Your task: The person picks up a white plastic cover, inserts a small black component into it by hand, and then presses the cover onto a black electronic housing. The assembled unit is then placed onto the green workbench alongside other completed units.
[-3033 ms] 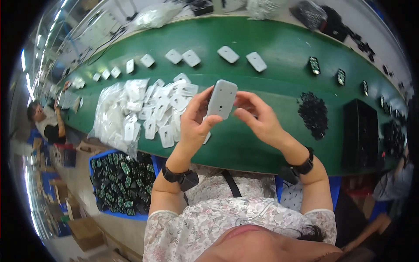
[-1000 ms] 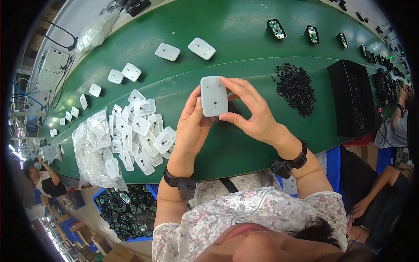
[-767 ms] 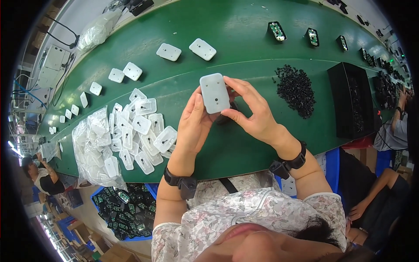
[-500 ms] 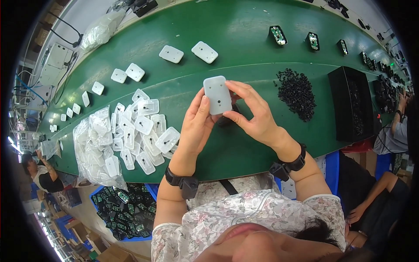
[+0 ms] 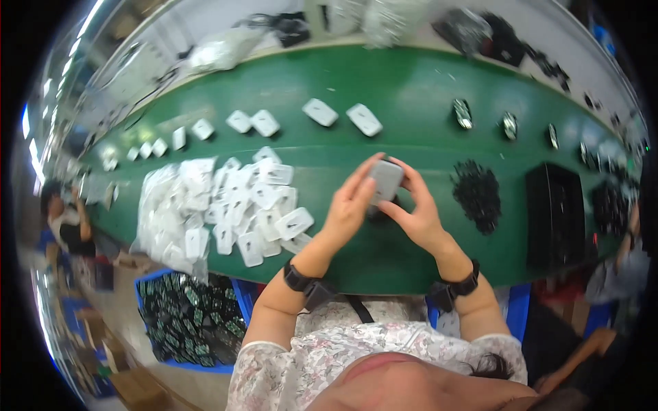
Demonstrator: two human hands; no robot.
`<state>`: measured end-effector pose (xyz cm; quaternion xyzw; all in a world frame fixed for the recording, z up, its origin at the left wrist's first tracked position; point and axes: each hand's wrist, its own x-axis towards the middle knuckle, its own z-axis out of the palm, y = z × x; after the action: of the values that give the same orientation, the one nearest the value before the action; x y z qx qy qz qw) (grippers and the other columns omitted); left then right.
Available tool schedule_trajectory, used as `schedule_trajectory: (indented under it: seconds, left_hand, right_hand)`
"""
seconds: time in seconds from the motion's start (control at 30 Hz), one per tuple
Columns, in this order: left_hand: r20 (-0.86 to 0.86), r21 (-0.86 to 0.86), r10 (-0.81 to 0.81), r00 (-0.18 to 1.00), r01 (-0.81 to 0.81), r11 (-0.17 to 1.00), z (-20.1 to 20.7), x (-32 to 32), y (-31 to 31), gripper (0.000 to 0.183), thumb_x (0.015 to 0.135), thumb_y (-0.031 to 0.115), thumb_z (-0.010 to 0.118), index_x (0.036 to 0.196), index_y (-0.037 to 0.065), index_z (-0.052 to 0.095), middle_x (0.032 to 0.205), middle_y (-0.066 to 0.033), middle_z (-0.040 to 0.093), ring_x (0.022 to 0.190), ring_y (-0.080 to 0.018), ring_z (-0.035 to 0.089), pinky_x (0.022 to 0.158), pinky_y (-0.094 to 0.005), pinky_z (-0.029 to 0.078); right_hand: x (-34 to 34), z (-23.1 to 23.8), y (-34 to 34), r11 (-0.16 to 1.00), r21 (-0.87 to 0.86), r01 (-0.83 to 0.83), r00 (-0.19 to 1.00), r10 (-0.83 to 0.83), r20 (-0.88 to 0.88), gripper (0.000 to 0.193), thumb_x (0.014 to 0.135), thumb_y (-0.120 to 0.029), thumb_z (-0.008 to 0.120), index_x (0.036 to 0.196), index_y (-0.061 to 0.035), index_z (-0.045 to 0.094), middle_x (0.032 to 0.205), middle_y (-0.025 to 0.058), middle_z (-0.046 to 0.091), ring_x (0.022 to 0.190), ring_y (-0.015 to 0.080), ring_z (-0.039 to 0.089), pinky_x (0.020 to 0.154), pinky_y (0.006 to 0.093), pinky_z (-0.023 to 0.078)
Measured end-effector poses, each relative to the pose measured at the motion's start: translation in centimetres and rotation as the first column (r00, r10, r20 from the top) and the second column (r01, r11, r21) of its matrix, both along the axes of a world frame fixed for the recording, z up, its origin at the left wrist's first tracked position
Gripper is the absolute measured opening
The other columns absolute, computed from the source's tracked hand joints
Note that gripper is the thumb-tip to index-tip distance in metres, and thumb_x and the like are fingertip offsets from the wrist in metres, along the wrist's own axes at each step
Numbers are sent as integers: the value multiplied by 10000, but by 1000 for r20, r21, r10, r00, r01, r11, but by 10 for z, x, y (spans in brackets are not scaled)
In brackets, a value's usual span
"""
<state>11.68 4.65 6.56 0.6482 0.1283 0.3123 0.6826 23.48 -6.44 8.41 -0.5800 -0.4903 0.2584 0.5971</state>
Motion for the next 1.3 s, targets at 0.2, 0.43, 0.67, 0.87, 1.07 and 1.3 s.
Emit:
schedule_trajectory:
  seconds: [0.2,0.43,0.67,0.87,1.07,1.3]
  left_hand:
    - [82,-81,5,997,1,997,1,-4,-10,500,908,157,566,1350,35,364,1185,-73,506,1081,-155,508,921,-291,424]
    - [109,140,432,895,-444,885,20,-98,6,417,854,106,638,1236,41,486,1128,-70,529,1052,-140,518,849,-276,462]
    - [-26,125,863,504,-855,503,8,-240,0,305,856,149,639,1138,41,590,1040,-49,584,947,-131,562,825,-245,456]
    - [33,-254,966,258,-932,258,-19,-342,22,336,875,181,620,1174,37,564,892,-1,580,753,-59,509,650,-180,408]
    - [78,-193,989,129,-971,142,-27,-428,92,412,863,89,614,1215,-31,438,1075,-109,581,962,-175,603,801,-307,524]
    - [243,488,940,-240,-807,-332,-38,-495,234,454,733,128,736,1110,-18,530,1030,-145,604,938,-242,589,832,-318,457]
  right_hand:
    - [-4,-2,-5,997,51,66,958,-77,276,677,732,-88,722,1325,-25,402,1272,136,479,1166,262,473,980,362,374]
    - [-8,-4,-6,986,-134,-94,586,164,794,582,676,-114,737,1214,-73,519,1271,133,478,1158,335,455,976,412,362]
    - [-8,-14,0,974,-220,-53,628,204,751,532,703,-42,689,1208,-54,521,1208,138,504,1115,331,469,957,396,382]
    - [5,-25,1,977,-215,11,595,166,786,489,736,-81,680,1199,-54,527,1167,137,510,1087,322,469,944,382,381]
    - [10,-47,14,991,-116,68,637,46,770,431,774,-106,668,1181,-50,536,1120,138,513,1053,314,474,930,384,378]
    - [1,-51,12,984,-65,165,610,-50,791,442,749,-72,677,1164,-14,536,1080,153,515,1018,322,486,906,397,391]
